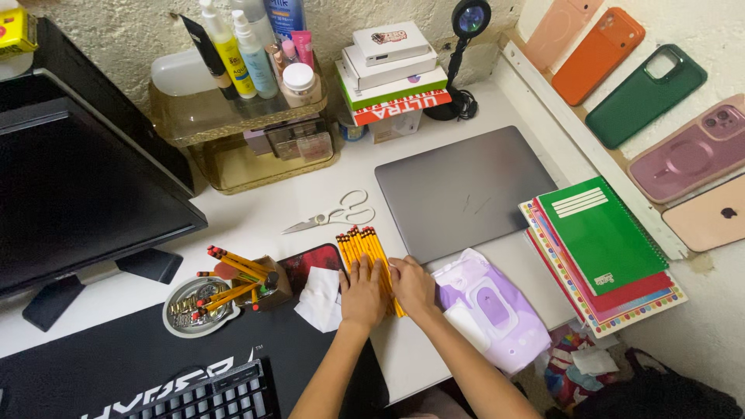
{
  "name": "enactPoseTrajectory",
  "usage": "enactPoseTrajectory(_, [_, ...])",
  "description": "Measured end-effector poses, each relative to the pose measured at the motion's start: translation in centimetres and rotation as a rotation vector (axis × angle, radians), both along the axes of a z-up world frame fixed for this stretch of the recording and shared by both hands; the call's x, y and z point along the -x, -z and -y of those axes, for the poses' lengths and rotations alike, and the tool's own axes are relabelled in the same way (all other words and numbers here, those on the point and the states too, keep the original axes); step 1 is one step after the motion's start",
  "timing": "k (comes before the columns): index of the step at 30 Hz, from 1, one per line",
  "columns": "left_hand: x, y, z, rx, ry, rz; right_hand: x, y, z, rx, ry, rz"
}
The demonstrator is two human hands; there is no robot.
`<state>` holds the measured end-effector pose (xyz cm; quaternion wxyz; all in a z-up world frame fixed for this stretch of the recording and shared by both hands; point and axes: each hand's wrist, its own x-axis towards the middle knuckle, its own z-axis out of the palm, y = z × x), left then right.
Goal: The person wipes a small rectangular object and a white case with a tissue, then places them on a shelf. They then remove pencils and scissors from a holder, arrange the pencils on the desk, and place the scissors down.
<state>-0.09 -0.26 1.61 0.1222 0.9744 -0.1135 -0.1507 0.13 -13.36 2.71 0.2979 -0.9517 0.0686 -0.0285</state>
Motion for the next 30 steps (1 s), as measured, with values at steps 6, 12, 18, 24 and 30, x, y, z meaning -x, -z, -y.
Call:
enactPoseTrajectory(6, [0.4,-0.7,-0.8,0.087,-0.024,0.136,-0.1,-1.5,-0.3,-0.013,0.022,0.001])
enactPoseTrajectory(12, [0.0,-1.8,-1.7,0.113,-0.043,0.197,-0.4,-3.1,-1.0,-0.112,-0.012,0.067])
enactPoseTrajectory(18, [0.0,-4.9,-3.7,0.255,-0.098,0.325,-1.0,-5.6,-2.9,-0.156,-0.005,0.098])
enactPoseTrajectory(24, [0.3,-9.5,-6.1,0.446,-0.151,0.552,-1.7,-7.6,-5.7,-0.291,-0.073,0.174])
enactPoseTrajectory(30, [0.8,-13.7,-8.5,0.457,-0.201,0.740,-1.7,-8.8,-8.8,-0.318,-0.183,0.241])
